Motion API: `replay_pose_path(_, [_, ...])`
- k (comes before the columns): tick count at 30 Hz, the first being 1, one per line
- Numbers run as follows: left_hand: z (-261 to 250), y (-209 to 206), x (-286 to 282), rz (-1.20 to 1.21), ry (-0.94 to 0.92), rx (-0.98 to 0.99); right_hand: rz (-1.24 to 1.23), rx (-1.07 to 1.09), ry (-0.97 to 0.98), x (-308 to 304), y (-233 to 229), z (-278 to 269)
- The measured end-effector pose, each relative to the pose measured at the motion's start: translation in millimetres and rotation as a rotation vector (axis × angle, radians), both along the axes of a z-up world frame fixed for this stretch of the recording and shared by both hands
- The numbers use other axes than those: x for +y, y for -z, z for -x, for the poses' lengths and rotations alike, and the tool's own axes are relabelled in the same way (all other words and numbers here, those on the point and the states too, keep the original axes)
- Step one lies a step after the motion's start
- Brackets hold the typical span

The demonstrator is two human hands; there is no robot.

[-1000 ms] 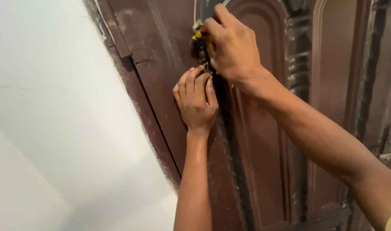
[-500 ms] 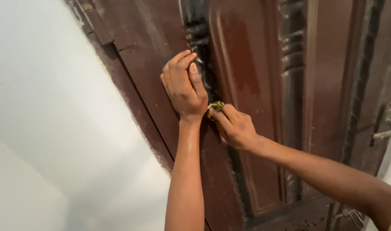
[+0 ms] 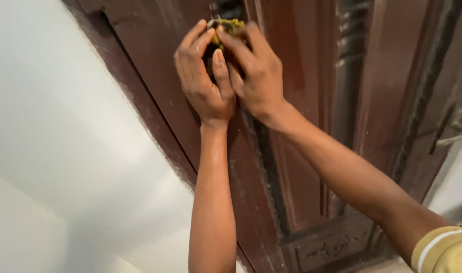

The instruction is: Wiping a wooden door and its handle with a cleaning cloth.

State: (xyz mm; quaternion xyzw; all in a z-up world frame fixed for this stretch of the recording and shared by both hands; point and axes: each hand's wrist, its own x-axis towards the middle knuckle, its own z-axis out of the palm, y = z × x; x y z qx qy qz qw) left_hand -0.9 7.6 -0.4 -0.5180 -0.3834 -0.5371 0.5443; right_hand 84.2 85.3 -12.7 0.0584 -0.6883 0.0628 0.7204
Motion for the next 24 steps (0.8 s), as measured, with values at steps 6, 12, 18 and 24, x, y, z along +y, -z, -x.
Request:
replay_pose_path(6, [4, -1, 5, -0.021, 0.036, 0.034, -0.042, -0.178, 0.046, -8, 121, -21])
replay_pose_path(12, [5, -2, 7, -0.046, 0.037, 0.032, 0.199, -0.226, -0.117, -13, 186, -17])
replay_pose_path(18, [8, -3, 7, -0.05, 0.013, 0.042, 0.135, -0.089, -0.156, -12, 88, -12])
replay_pose_path(24, [6, 0, 5, -0.008, 0.183, 0.042, 0.166, -0.031, -0.236, -17, 78, -11])
